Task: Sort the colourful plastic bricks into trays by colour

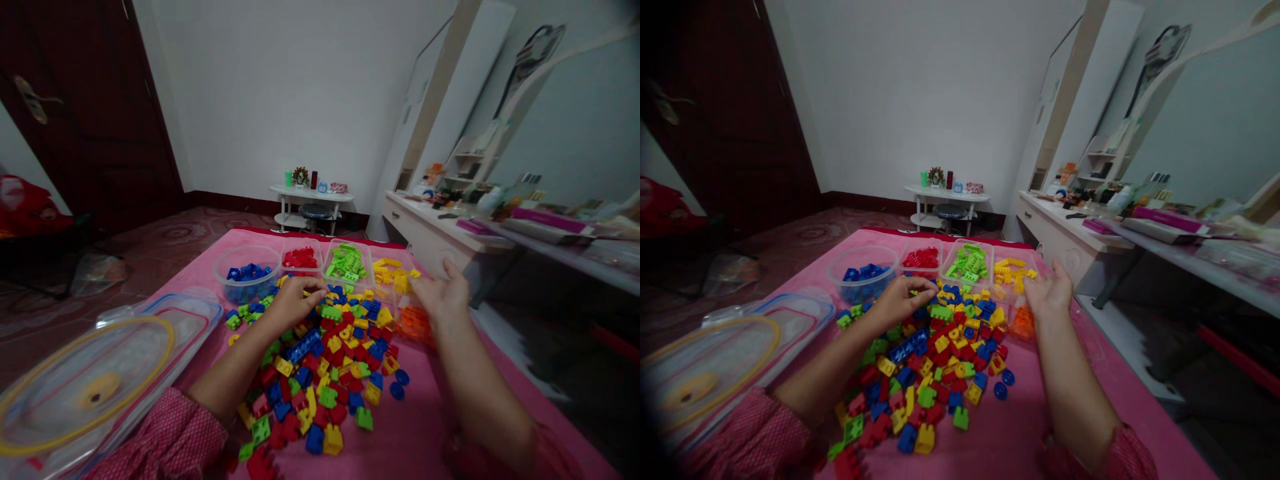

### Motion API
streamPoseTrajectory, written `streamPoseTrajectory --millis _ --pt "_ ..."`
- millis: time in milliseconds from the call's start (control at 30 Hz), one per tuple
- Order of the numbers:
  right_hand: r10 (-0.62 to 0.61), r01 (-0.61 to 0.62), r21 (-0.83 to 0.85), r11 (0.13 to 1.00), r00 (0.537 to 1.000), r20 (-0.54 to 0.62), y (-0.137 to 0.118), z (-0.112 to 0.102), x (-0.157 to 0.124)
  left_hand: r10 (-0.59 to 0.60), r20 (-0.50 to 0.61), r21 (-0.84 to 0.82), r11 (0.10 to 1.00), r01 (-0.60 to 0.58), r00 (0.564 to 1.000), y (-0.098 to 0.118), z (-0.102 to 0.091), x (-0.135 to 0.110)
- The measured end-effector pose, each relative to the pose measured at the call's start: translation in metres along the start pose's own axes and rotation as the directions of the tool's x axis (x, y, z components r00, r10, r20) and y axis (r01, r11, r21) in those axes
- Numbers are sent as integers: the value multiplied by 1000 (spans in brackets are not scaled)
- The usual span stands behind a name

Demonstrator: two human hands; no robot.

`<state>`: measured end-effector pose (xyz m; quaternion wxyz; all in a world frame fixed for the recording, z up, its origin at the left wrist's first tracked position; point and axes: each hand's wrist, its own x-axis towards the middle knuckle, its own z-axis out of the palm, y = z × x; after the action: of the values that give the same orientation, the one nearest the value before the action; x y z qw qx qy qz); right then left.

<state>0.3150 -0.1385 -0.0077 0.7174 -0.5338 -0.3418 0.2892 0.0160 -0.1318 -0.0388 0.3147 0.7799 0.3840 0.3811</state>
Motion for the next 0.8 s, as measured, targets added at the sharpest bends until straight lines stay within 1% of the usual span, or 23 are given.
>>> streamPoseTrajectory --millis 33,100,133,167,200,233,267,300,333,367,400,433,467,500,533,567,633,667,700,733,767,800 --pt "79 -76 86 993 996 -33 -1 2 -1 9 -8 17 1000 -9 1000 -1 1 0" --pt "169 -156 218 963 985 -42 -5 10 -7 48 -9 72 996 -47 999 -1 2 -1" --pt "159 -152 248 957 987 -8 -6 15 -12 79 6 110 991 -79 997 -1 3 -2" --pt "137 -146 258 955 989 52 -8 20 -18 114 34 151 981 -118 993 -1 4 -3" --pt "104 -132 225 965 986 134 -10 24 -25 146 71 192 969 -157 987 -1 5 -4" --pt "70 -105 140 985 970 234 -10 29 -32 169 111 230 954 -191 979 0 6 -5" --pt "51 -61 20 998 940 338 -10 33 -39 181 148 265 940 -215 972 0 6 -6" --pt "49 5 -121 993 895 443 -8 37 -46 183 176 294 928 -229 967 1 7 -7" --pt "68 94 -268 959 841 537 -6 40 -52 180 196 320 917 -237 964 1 8 -7" --pt "100 201 -402 893 783 613 -2 43 -58 177 208 341 909 -240 962 2 8 -7" --pt "132 319 -510 799 735 665 2 46 -62 173 212 359 901 -241 962 2 8 -7" --pt "154 430 -586 686 702 695 7 47 -66 170 211 375 896 -240 963 2 7 -7" --pt "160 520 -638 568 690 706 12 49 -70 168 206 386 891 -238 964 3 7 -7" --pt "151 582 -670 461 692 705 17 50 -73 163 201 393 890 -232 966 3 6 -6" --pt "133 620 -688 377 699 703 21 50 -75 158 196 397 889 -226 968 3 5 -6" --pt "115 648 -693 318 699 706 24 51 -76 153 189 397 892 -218 970 3 4 -6" --pt "104 676 -692 254 692 714 26 51 -77 142 163 371 908 -194 976 3 3 -5" --pt "99 676 -695 244 696 711 25 51 -77 134 142 340 924 -176 981 4 3 -4" --pt "85 671 -697 252 702 707 22 52 -78 124 117 294 943 -153 985 4 3 -4" --pt "62 658 -697 286 713 698 18 53 -79 108 92 232 965 -127 990 4 3 -3" --pt "40 635 -689 350 724 688 13 55 -80 88 70 152 983 -98 994 5 4 -3" --pt "27 601 -663 447 731 682 7 57 -83 65 52 62 996 -69 996 5 4 -2"
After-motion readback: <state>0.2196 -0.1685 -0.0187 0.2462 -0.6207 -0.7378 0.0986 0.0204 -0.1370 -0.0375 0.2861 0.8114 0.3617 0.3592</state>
